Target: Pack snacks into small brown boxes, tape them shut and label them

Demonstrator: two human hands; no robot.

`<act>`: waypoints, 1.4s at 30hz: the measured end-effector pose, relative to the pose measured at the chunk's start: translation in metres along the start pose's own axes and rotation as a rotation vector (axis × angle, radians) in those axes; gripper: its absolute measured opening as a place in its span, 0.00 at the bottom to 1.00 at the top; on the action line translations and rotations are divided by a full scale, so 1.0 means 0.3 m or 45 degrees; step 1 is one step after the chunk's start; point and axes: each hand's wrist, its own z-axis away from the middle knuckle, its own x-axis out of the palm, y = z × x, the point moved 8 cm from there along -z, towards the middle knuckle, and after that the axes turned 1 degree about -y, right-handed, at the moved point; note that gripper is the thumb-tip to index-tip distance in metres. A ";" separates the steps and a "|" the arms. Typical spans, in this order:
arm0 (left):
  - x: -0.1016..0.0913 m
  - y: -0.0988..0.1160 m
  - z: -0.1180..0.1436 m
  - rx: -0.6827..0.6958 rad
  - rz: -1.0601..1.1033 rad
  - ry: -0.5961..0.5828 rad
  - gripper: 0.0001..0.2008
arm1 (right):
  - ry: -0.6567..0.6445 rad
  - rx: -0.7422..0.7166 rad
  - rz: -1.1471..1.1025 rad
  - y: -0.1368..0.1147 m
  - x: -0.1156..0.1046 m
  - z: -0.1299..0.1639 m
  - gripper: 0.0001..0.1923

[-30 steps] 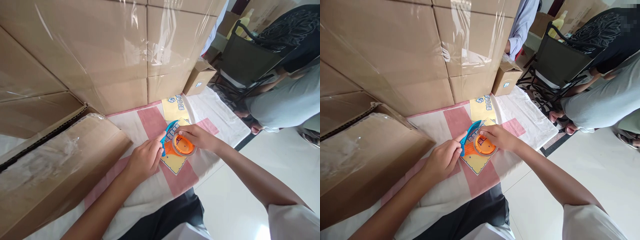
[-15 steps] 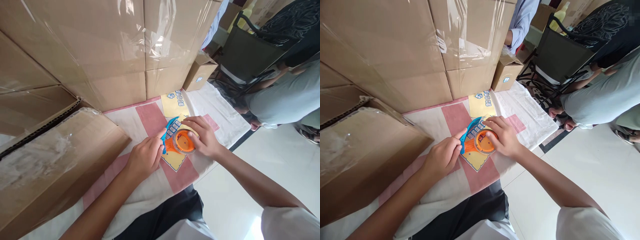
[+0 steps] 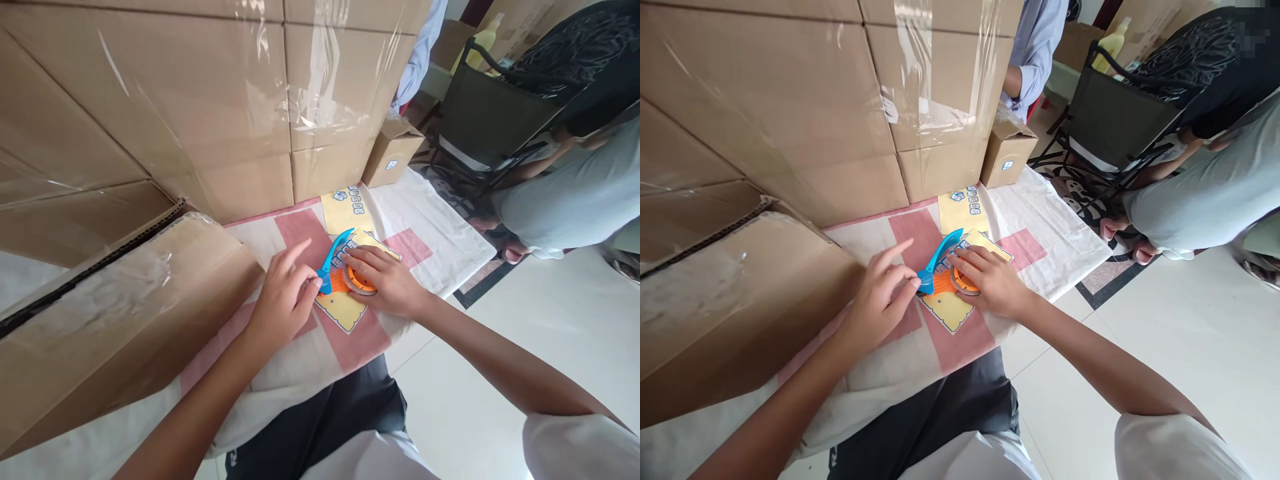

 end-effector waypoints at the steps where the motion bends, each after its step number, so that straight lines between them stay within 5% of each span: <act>1: -0.018 0.004 -0.003 -0.003 -0.031 0.020 0.11 | 0.019 -0.010 -0.016 0.003 -0.011 0.001 0.31; 11: -0.099 0.052 -0.008 0.016 -0.101 -0.143 0.11 | -0.102 -0.114 0.044 -0.017 -0.049 -0.052 0.25; 17: -0.126 0.036 0.045 -0.247 -0.041 -0.138 0.11 | -0.083 -0.016 -0.111 0.012 -0.103 -0.089 0.24; 21: -0.093 -0.010 0.115 -0.537 0.275 -0.166 0.12 | -0.057 0.025 -0.255 0.021 -0.139 -0.120 0.18; 26: -0.057 -0.032 0.189 -0.787 0.596 -0.032 0.12 | -0.152 0.076 -0.394 0.005 -0.137 -0.170 0.15; 32: -0.126 -0.006 0.124 -0.751 0.571 0.066 0.11 | -0.263 0.104 -0.456 -0.029 -0.105 -0.196 0.13; 38: -0.189 0.009 0.035 -0.648 0.317 -0.179 0.16 | -0.305 0.138 -0.358 -0.056 -0.097 -0.190 0.10; 42: -0.150 0.044 0.064 -0.746 0.431 -0.234 0.16 | -0.295 0.201 -0.320 -0.039 -0.087 -0.188 0.13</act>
